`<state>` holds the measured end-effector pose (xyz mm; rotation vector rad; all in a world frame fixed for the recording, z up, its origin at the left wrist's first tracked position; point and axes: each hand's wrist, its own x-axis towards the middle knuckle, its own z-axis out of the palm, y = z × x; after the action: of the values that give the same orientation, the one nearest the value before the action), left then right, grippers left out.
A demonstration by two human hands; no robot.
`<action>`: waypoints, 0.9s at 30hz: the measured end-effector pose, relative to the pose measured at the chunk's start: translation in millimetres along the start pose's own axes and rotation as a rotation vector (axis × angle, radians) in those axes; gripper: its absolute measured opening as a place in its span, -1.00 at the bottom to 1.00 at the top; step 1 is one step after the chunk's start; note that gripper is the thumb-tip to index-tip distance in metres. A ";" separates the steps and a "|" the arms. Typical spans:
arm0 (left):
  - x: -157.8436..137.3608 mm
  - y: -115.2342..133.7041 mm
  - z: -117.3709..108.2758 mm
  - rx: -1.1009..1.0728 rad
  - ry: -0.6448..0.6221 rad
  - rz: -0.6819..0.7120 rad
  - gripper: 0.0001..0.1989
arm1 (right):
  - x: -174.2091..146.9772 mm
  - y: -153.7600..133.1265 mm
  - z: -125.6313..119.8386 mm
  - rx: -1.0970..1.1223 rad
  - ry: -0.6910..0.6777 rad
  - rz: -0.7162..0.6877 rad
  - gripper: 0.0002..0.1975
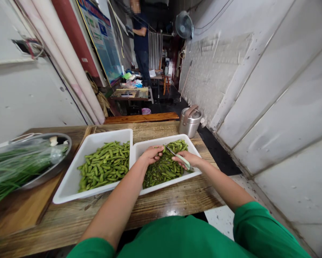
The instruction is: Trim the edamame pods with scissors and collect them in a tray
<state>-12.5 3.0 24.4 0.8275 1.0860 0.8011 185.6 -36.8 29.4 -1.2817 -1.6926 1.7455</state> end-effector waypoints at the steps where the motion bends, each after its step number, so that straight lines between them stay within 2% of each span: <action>1: 0.1 0.7 0.2 -0.006 0.007 0.004 -0.87 | -0.6 -0.6 0.2 0.001 -0.012 0.006 -0.61; 5: 2.0 1.2 1.9 -0.019 0.076 0.075 -0.96 | -1.9 -2.5 2.4 0.036 -0.002 0.037 -0.61; 9: 4.0 -0.3 3.8 -0.053 0.140 0.131 -0.96 | 0.3 -1.8 4.3 0.135 0.008 0.117 -0.61; 13: 3.2 -2.8 7.7 -0.095 0.115 0.140 -0.89 | 1.4 -1.2 4.4 0.179 -0.021 0.085 -0.60; 19: 0.3 -6.3 14.9 -0.034 0.171 0.156 -0.75 | -0.9 -4.6 5.7 0.185 0.016 0.042 -0.61; 27: -2.7 -6.6 15.3 0.044 0.109 0.110 -0.62 | -2.9 -6.3 7.7 0.144 0.030 0.016 -0.62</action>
<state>2.3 -5.0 23.6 0.8954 1.1656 0.9260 178.8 -42.3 35.1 -1.2537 -1.5143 1.8121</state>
